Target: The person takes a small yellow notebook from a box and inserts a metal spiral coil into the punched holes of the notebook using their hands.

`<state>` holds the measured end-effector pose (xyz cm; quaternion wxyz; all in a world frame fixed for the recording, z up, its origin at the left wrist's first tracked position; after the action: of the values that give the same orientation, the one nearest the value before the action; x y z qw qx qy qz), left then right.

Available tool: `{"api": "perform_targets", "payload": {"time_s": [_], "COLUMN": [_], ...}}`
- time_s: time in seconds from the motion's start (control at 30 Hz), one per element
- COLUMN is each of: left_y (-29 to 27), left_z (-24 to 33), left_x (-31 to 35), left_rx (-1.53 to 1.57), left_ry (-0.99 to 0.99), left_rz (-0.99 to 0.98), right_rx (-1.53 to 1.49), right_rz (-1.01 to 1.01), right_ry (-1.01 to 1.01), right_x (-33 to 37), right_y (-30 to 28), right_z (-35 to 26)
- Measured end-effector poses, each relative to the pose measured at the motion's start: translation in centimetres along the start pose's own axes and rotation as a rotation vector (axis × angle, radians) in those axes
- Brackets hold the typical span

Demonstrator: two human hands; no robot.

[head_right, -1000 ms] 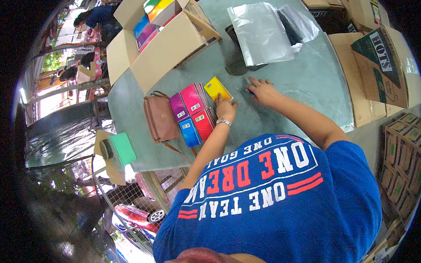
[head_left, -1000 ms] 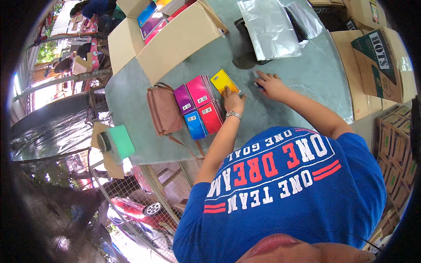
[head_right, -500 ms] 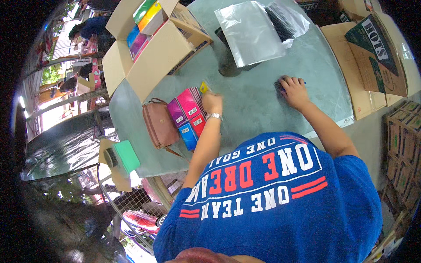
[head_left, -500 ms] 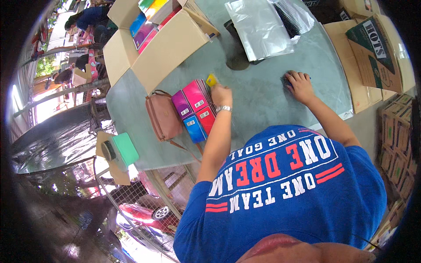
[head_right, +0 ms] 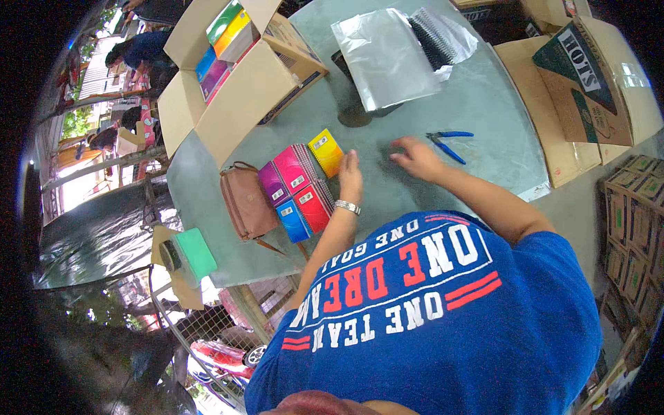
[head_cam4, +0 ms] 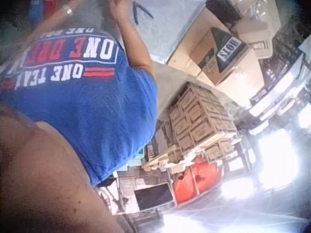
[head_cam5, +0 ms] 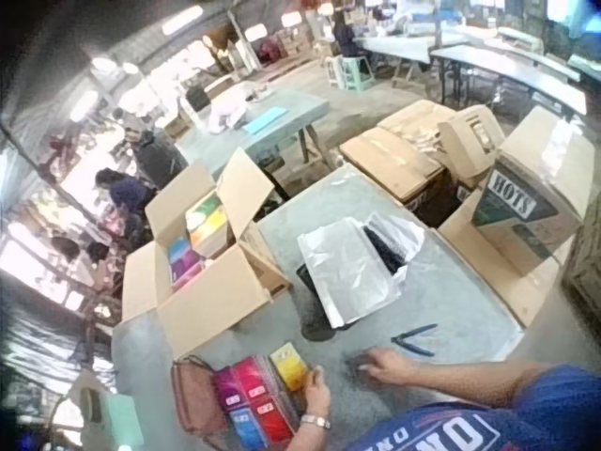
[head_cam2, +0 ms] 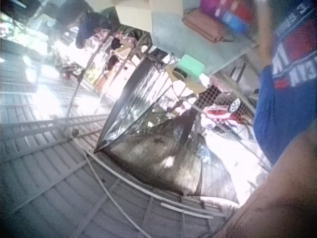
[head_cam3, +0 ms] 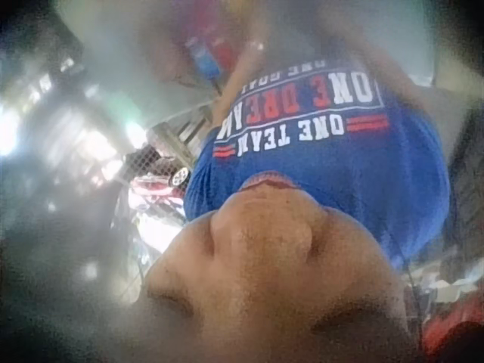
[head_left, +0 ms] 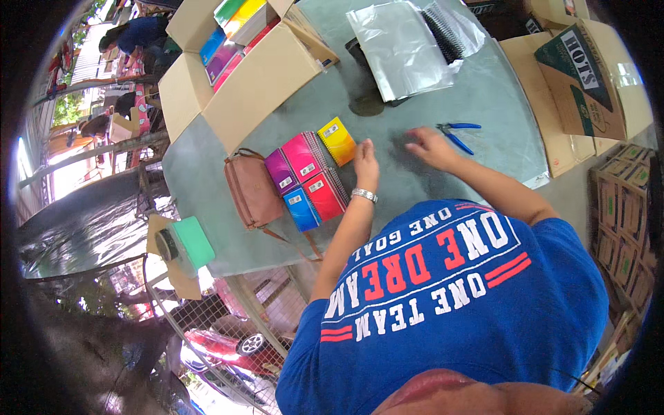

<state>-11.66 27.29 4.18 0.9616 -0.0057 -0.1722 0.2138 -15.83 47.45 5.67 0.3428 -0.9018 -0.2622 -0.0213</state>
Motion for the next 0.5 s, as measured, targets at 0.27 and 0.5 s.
{"api": "perform_targets", "payload": {"time_s": [0.27,0.5], "left_y": [2.3,-3.9], "left_z": [0.0,-2.5], "left_x": [0.1,-1.9], "left_rx": [-0.141,-0.928], "left_ry": [-0.098,0.158], "left_rz": [-0.329,-0.151], "right_rx": [-0.201,0.789], "right_rz": [-0.134,0.168], "right_ry": [0.149,-0.257], "right_x": [-5.6,-5.7], "right_y": [3.3,-2.0], "right_z": [0.4,0.6]}}
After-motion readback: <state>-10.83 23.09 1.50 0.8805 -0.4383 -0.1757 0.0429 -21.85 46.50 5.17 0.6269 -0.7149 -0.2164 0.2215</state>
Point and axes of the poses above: each hand's wrist, its own x-axis away from the middle knuckle, its own y-axis out of the palm, z = x × y, the point moved 6 cm from there along -x, towards the middle knuckle, and after that the axes turned 12 degrees about x, right-handed, at the moved point
